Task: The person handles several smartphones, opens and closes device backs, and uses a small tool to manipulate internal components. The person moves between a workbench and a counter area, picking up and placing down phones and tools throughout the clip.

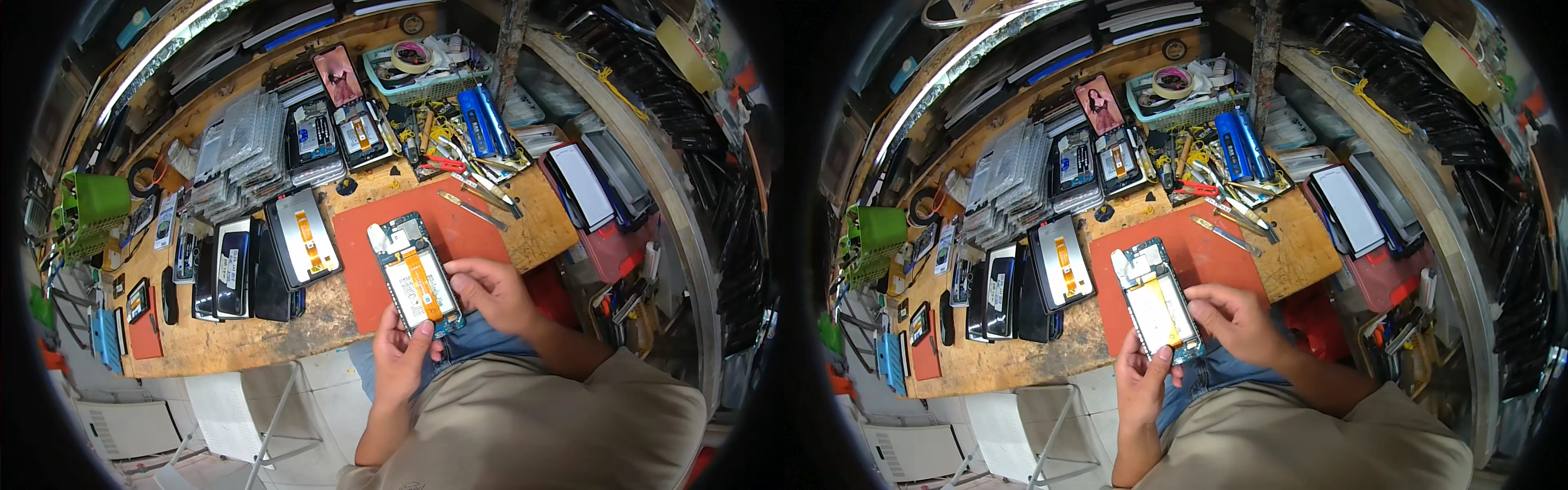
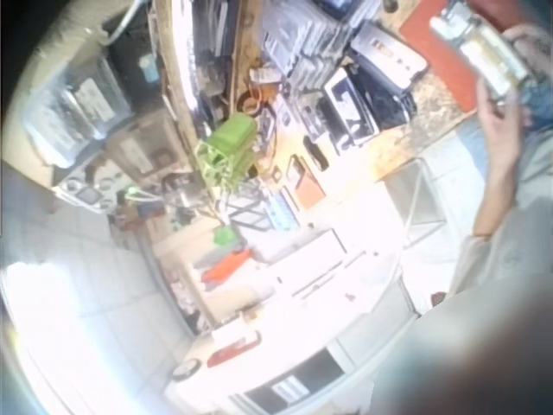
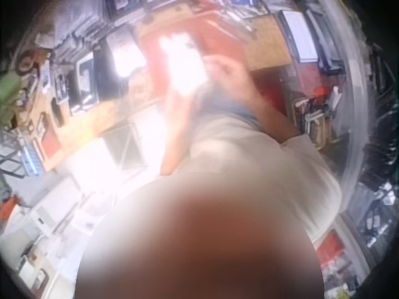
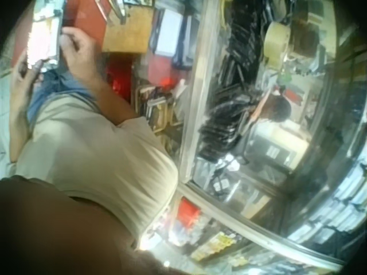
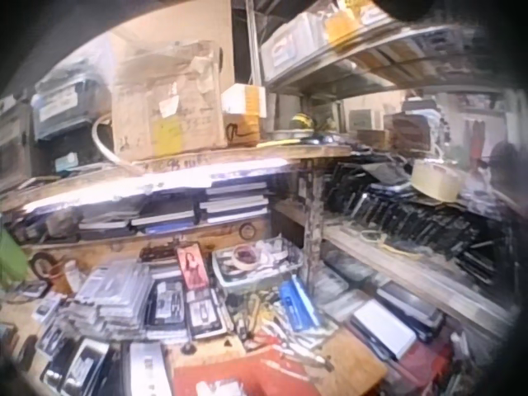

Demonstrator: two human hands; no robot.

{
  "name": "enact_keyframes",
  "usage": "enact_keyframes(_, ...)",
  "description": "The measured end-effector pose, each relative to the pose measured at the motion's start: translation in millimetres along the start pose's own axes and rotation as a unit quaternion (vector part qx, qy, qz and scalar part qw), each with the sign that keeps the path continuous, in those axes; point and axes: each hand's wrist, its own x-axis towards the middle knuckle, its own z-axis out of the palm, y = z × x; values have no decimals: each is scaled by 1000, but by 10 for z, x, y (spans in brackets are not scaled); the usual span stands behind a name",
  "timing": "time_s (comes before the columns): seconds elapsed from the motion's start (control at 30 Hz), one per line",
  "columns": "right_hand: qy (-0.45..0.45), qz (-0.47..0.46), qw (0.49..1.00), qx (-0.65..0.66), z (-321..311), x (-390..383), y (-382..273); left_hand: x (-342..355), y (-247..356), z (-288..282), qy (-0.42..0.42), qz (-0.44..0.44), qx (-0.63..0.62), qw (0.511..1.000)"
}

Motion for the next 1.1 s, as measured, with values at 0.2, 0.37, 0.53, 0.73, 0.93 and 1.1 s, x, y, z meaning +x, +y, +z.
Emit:
enact_keyframes(0.2, 155, -150, 974, -66, -458, 363, 30, 141, 26, -36, 44, 30, 23, 998)
enact_keyframes(0.37, 172, -174, 939, -244, -575, 413, 167, 234, -41, -46, 38, 14, 29, 999)
enact_keyframes(0.53, 171, -276, 895, -306, -541, 390, 226, 188, -136, 65, 48, 68, 19, 996)
enact_keyframes(0.73, 133, -253, 895, -342, -537, 413, 169, 226, -40, 37, 25, 78, 64, 995)
enact_keyframes(0.93, 105, -278, 867, -400, -462, 433, 166, 327, -49, -111, 42, 93, 74, 992)
enact_keyframes(1.1, 115, -329, 844, -407, -507, 352, 75, 313, -7, -164, -10, 32, 121, 992)
